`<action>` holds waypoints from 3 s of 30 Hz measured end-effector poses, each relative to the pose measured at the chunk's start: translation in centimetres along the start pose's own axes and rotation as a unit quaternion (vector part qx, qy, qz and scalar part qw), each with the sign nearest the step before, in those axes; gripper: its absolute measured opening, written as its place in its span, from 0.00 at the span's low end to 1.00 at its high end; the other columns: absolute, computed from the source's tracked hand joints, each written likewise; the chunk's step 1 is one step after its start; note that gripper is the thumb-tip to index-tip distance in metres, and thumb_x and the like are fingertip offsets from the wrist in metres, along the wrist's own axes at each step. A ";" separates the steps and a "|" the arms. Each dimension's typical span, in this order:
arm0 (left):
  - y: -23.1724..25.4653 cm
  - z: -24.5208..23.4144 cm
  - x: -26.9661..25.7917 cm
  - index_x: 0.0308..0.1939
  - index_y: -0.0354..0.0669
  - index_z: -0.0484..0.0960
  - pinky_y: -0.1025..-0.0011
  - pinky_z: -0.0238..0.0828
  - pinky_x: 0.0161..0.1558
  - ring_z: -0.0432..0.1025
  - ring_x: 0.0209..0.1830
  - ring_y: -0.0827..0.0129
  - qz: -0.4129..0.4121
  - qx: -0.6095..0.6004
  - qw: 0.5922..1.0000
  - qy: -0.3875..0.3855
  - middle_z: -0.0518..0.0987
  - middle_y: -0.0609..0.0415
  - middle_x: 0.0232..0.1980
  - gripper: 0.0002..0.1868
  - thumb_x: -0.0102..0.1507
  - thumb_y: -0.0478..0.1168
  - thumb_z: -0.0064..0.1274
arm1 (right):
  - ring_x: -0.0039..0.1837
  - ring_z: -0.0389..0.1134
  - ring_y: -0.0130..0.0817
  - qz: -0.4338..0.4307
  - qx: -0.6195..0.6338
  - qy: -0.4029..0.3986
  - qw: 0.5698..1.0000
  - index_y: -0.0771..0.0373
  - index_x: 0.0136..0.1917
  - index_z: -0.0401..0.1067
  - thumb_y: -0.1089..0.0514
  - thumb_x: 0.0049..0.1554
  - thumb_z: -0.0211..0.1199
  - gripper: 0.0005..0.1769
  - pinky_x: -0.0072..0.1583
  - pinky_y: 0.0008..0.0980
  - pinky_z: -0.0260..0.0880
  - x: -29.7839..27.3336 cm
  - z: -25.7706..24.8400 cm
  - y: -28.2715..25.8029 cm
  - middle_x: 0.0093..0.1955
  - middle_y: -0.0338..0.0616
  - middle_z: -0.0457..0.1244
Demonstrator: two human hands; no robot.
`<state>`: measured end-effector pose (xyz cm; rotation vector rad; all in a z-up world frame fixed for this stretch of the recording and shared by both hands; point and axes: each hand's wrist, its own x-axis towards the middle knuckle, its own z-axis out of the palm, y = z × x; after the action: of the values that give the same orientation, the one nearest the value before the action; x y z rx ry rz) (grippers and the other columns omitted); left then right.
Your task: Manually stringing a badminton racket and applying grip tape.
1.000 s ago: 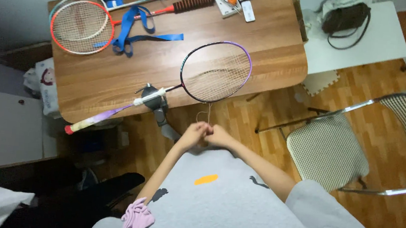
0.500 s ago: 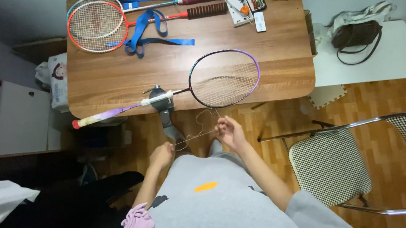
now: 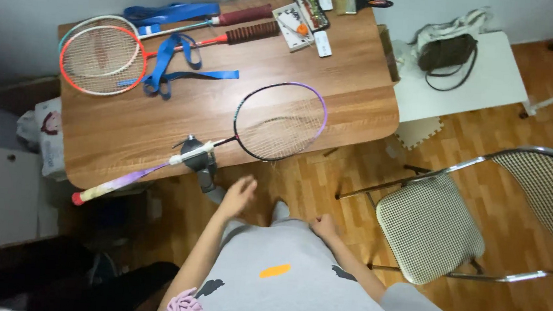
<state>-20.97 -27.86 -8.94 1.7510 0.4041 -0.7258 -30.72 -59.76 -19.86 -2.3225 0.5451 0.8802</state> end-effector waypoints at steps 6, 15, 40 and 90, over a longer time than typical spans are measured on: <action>1.8 2.1 8.2 0.52 0.34 0.70 0.56 0.81 0.55 0.77 0.50 0.57 0.078 -0.438 0.896 -0.020 0.77 0.48 0.48 0.17 0.76 0.47 0.52 | 0.51 0.74 0.57 -0.018 -0.106 0.043 0.993 0.65 0.44 0.80 0.56 0.47 0.65 0.14 0.52 0.53 0.73 0.2 0.3 2.9 0.46 0.62 0.69; 4.3 2.0 7.2 0.54 0.36 0.77 0.65 0.80 0.51 0.79 0.48 0.65 0.039 -0.348 0.936 0.026 0.82 0.49 0.52 0.14 0.70 0.42 0.48 | 0.63 0.69 0.53 -0.233 0.120 0.032 0.965 0.71 0.64 0.69 0.50 0.52 0.68 0.32 0.62 0.43 0.70 7.2 0.5 -4.3 0.62 0.62 0.66; 2.6 2.6 4.7 0.57 0.36 0.77 0.73 0.80 0.43 0.80 0.46 0.72 0.061 -0.294 0.954 -0.002 0.84 0.50 0.48 0.15 0.70 0.40 0.48 | 0.52 0.75 0.39 -0.038 0.688 -0.149 0.709 0.62 0.54 0.64 0.43 0.67 0.49 0.19 0.53 0.33 0.75 0.3 -9.8 -14.7 0.51 0.50 0.68; 12.7 -5.3 1.7 0.38 0.39 0.84 0.66 0.78 0.39 0.82 0.31 0.65 0.014 0.216 0.962 -0.165 0.84 0.51 0.29 0.27 0.69 0.58 0.40 | 0.47 0.74 0.46 -0.213 -0.094 0.005 0.972 0.64 0.41 0.82 0.45 0.50 0.73 0.18 0.54 0.42 0.72 16.2 -17.9 -38.7 0.40 0.56 0.72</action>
<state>-10.61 -26.80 0.24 1.9844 -0.0114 -1.1272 10.14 -45.33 -5.59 -2.4774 -0.0447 0.7359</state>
